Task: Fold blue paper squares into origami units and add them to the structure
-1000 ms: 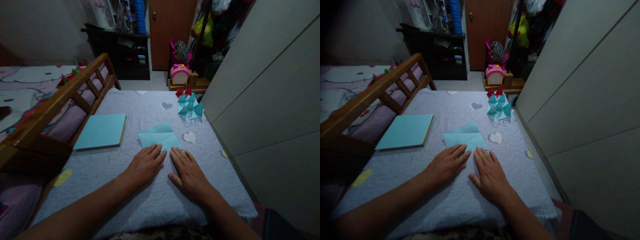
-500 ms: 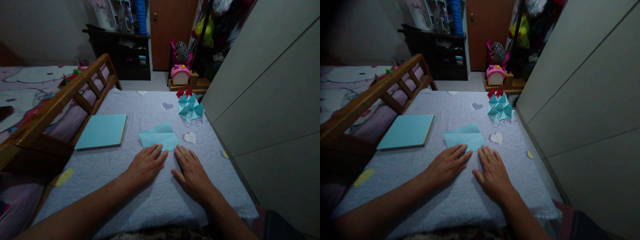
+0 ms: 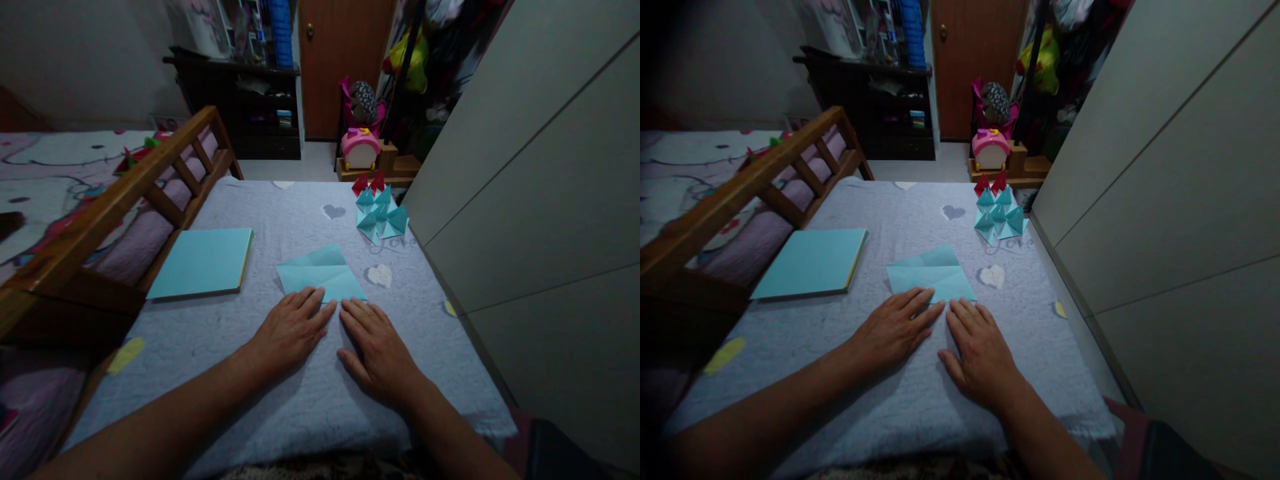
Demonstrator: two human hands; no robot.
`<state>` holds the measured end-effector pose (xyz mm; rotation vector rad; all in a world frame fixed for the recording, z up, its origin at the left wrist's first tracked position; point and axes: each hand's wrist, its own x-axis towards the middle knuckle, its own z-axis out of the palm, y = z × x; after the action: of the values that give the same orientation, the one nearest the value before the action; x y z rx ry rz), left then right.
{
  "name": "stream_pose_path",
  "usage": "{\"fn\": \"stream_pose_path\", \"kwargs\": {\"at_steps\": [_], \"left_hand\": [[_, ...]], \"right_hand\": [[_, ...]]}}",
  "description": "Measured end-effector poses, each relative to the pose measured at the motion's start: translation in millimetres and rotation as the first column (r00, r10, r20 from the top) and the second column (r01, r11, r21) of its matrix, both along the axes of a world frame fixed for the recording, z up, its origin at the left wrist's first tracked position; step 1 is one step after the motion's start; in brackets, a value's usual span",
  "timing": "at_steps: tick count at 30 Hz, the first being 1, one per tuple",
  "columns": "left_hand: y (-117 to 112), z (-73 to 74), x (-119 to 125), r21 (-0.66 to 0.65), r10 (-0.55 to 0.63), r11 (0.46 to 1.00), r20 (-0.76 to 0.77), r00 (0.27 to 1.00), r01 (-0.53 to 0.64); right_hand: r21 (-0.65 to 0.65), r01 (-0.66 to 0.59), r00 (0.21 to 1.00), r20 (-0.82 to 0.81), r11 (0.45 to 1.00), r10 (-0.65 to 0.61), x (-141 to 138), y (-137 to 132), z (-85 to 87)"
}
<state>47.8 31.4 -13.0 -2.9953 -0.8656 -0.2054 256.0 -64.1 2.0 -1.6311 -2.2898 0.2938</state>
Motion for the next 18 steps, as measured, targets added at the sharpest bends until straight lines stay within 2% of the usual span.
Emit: {"fn": "stream_pose_path", "kwargs": {"at_steps": [10, 18], "left_hand": [[0.9, 2.1, -0.8, -0.041, -0.005, 0.999, -0.038, 0.999, 0.003], [0.2, 6.2, -0.5, -0.071, -0.003, 0.997, -0.067, 0.998, -0.002]], "right_hand": [[-0.042, 0.020, 0.998, 0.062, 0.999, -0.018, -1.7, -1.0, -2.9], [-0.067, 0.059, 0.994, 0.099, 0.996, -0.053, -0.2, 0.4, 1.3]]}}
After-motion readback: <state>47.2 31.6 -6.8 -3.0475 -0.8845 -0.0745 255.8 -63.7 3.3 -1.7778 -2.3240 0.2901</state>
